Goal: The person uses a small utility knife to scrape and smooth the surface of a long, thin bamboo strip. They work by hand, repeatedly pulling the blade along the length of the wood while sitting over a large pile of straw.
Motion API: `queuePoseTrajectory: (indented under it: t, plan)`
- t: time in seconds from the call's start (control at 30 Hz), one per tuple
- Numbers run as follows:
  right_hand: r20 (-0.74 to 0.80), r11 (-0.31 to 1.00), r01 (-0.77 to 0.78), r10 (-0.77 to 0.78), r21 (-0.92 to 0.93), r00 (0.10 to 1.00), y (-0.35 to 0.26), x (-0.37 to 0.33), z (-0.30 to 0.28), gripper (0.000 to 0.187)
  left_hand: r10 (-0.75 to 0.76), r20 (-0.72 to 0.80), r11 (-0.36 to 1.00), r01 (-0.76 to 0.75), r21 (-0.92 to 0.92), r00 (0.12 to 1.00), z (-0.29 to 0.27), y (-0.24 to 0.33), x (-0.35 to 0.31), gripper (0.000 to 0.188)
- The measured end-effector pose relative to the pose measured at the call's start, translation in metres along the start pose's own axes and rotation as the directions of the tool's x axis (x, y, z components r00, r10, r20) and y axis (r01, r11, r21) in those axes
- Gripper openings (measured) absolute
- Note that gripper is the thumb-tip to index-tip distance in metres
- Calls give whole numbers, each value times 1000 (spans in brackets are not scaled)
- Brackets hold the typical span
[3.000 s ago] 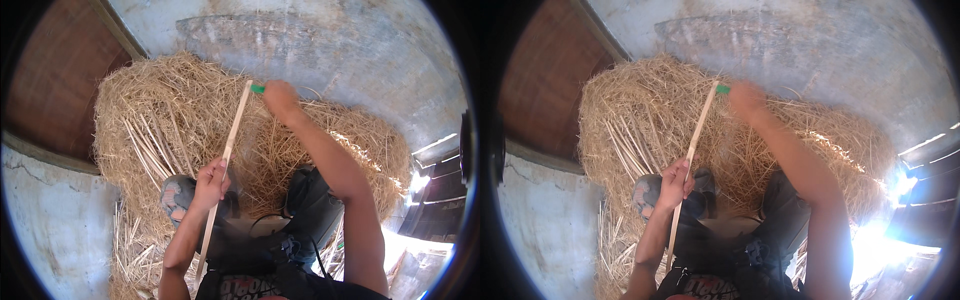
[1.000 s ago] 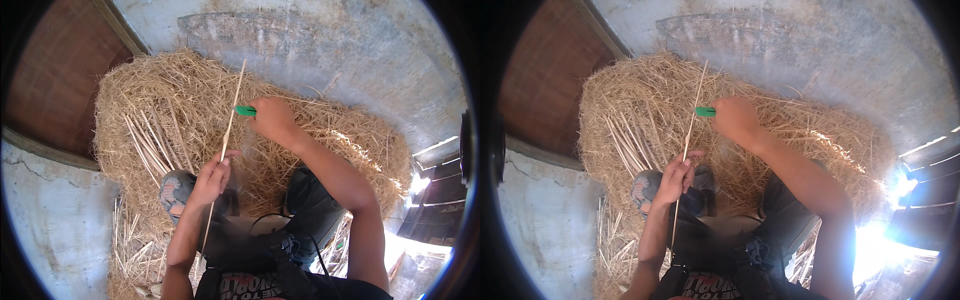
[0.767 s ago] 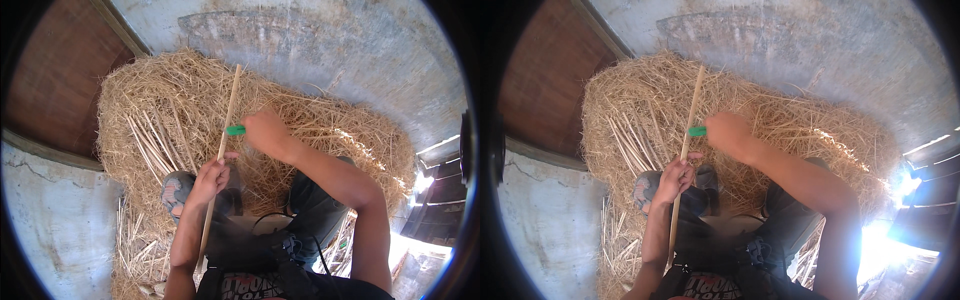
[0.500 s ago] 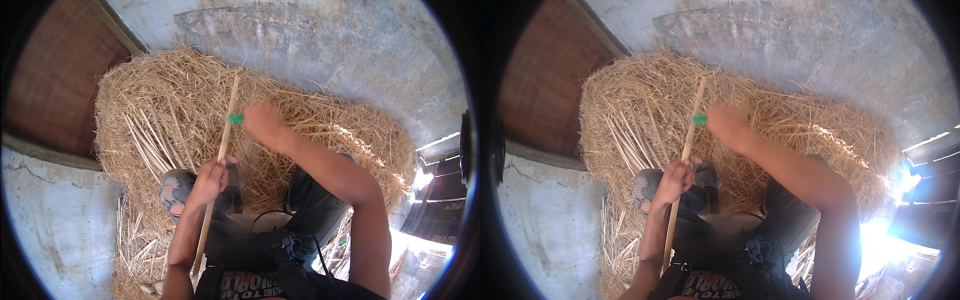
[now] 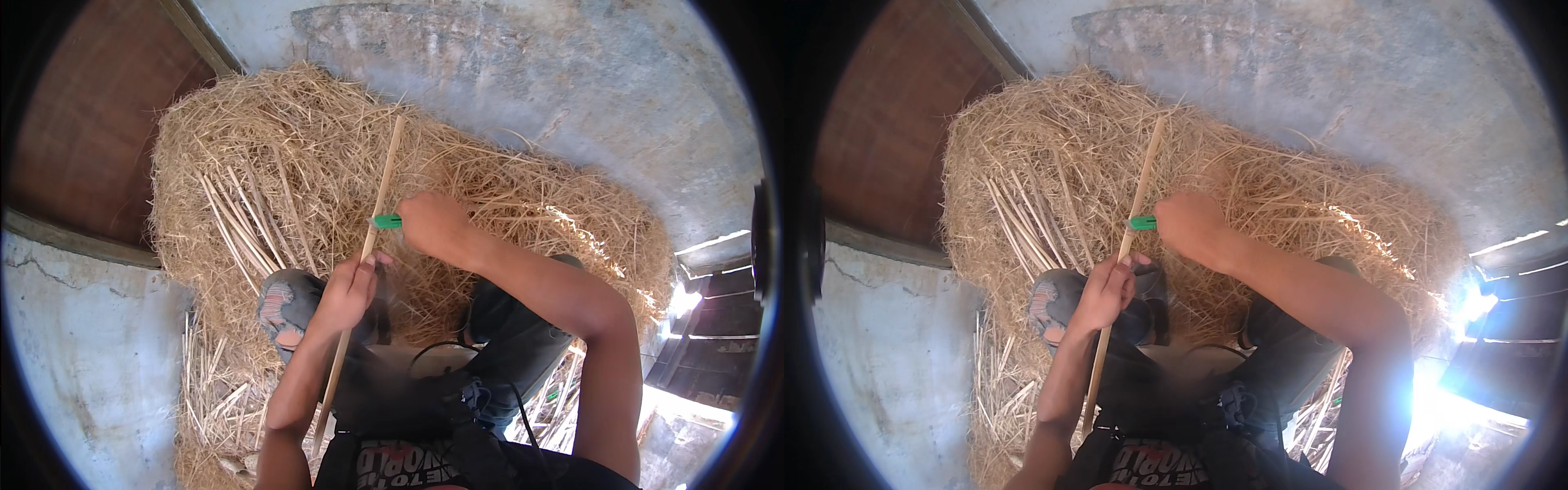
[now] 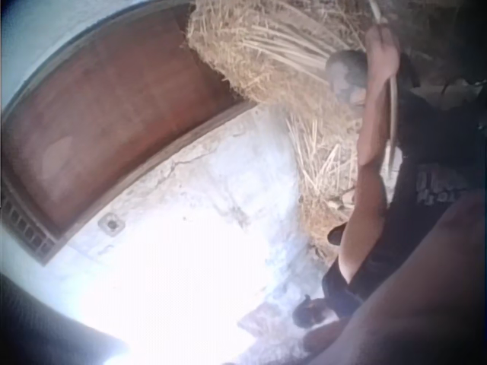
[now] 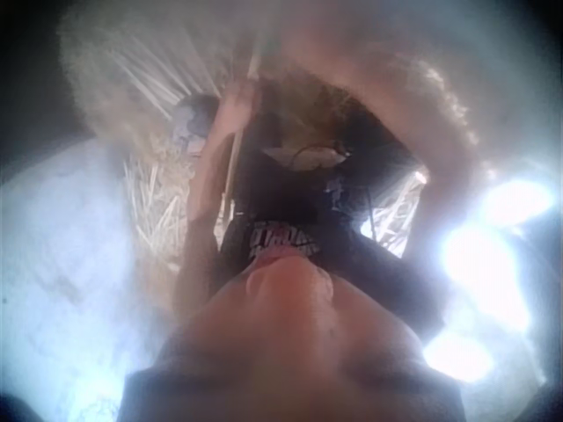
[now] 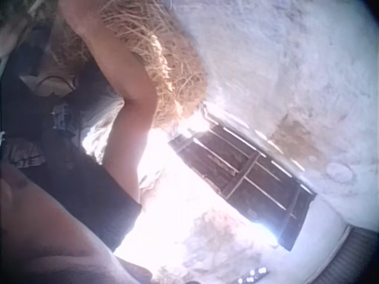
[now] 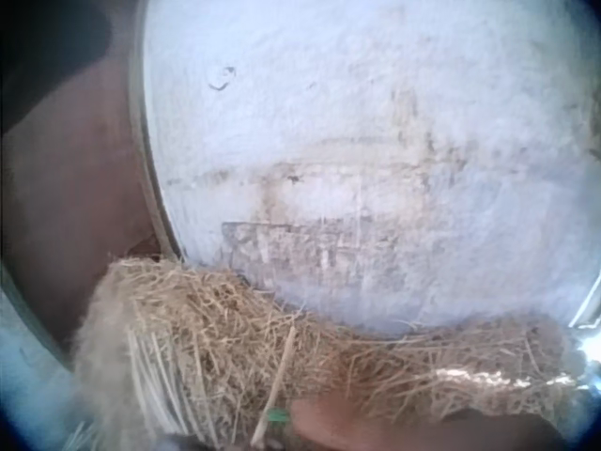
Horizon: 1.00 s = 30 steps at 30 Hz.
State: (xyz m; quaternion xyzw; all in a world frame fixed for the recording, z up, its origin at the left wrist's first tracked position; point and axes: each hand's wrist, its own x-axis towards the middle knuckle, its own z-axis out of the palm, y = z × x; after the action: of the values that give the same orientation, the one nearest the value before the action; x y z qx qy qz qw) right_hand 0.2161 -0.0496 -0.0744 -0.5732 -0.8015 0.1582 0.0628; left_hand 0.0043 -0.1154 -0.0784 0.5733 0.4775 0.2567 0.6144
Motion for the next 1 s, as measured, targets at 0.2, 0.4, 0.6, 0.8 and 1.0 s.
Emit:
queuePoseTrajectory:
  t: [0.2,0.4,0.6,0.8,1.0]
  plan:
    - [-116,991,117,-124,-62,985,15,20,12,19,2,-23,998,-1,64,1000,1,-8,3,38]
    - [-299,870,-470,493,152,817,134,51,-72,19,15,171,999,-20,28,985,12,6,-16,39]
    - [-260,829,-529,559,180,787,174,11,-77,30,5,163,977,30,-209,987,3,6,-8,35]
    - [-503,890,-35,289,455,814,98,2,-91,59,33,177,959,19,-283,984,7,12,-1,35]
    - [-342,919,136,-2,369,940,53,1,-69,74,0,186,945,61,-322,983,3,15,4,35]
